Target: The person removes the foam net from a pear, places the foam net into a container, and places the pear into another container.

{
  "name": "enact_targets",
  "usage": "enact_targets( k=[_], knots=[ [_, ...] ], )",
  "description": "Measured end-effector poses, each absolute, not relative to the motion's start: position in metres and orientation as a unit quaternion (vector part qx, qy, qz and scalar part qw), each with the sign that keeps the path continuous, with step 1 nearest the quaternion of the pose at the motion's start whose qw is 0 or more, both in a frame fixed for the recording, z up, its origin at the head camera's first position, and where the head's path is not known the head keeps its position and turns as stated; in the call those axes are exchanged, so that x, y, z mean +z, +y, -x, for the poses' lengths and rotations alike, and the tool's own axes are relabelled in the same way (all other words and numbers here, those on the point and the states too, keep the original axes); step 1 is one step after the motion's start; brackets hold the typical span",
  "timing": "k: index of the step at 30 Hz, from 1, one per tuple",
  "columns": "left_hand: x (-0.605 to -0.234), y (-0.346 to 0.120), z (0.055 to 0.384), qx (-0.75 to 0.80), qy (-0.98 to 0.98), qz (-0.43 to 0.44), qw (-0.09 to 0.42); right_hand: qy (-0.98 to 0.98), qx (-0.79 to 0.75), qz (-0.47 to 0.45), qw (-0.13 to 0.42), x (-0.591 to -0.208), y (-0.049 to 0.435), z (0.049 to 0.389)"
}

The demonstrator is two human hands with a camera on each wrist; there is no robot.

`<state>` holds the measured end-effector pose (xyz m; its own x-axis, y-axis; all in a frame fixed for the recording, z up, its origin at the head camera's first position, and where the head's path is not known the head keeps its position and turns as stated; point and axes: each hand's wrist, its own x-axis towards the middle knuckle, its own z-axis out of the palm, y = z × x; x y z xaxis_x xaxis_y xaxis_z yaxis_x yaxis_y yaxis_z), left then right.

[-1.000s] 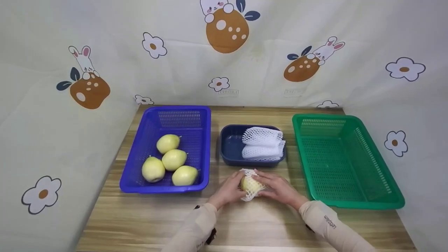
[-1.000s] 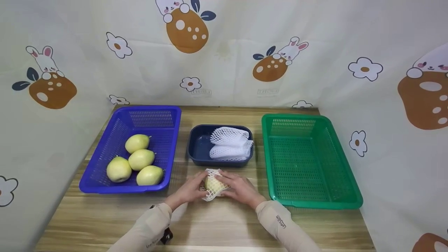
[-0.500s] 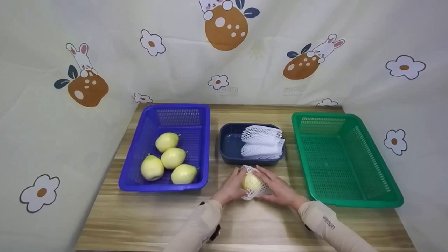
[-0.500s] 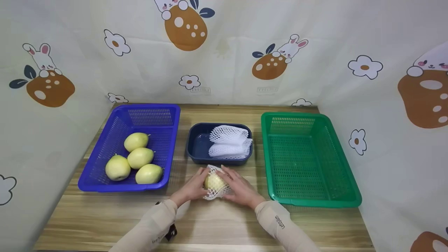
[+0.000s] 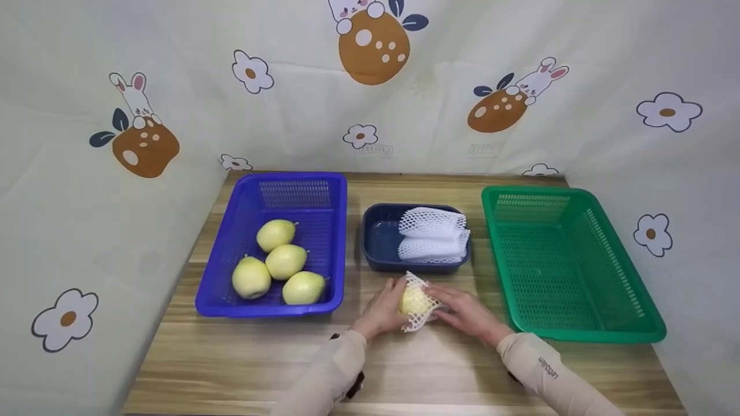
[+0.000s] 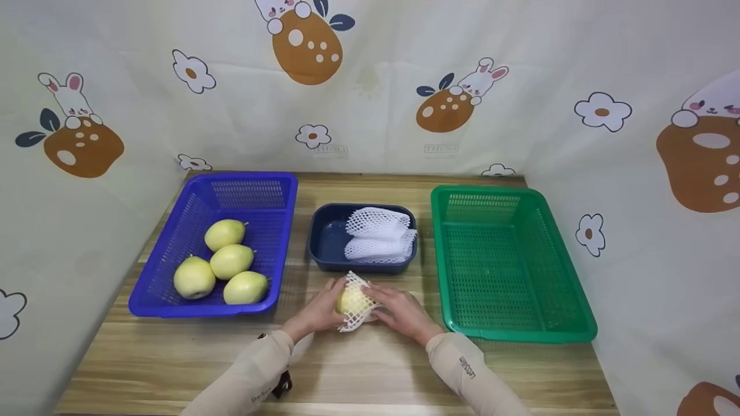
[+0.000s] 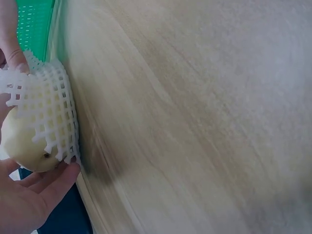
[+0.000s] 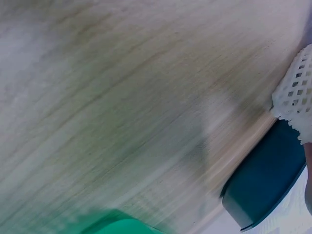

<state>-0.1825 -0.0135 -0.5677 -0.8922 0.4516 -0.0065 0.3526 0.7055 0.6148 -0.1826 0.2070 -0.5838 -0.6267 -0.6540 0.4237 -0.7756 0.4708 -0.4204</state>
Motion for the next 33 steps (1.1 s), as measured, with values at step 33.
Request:
enact_targets(
  k=[33],
  knots=[
    [-0.567,-0.021,0.182,0.307,0.917,-0.248,0.055,-0.863,0.264,-0.426,0.062,-0.583,0.195,0.182]
  ],
)
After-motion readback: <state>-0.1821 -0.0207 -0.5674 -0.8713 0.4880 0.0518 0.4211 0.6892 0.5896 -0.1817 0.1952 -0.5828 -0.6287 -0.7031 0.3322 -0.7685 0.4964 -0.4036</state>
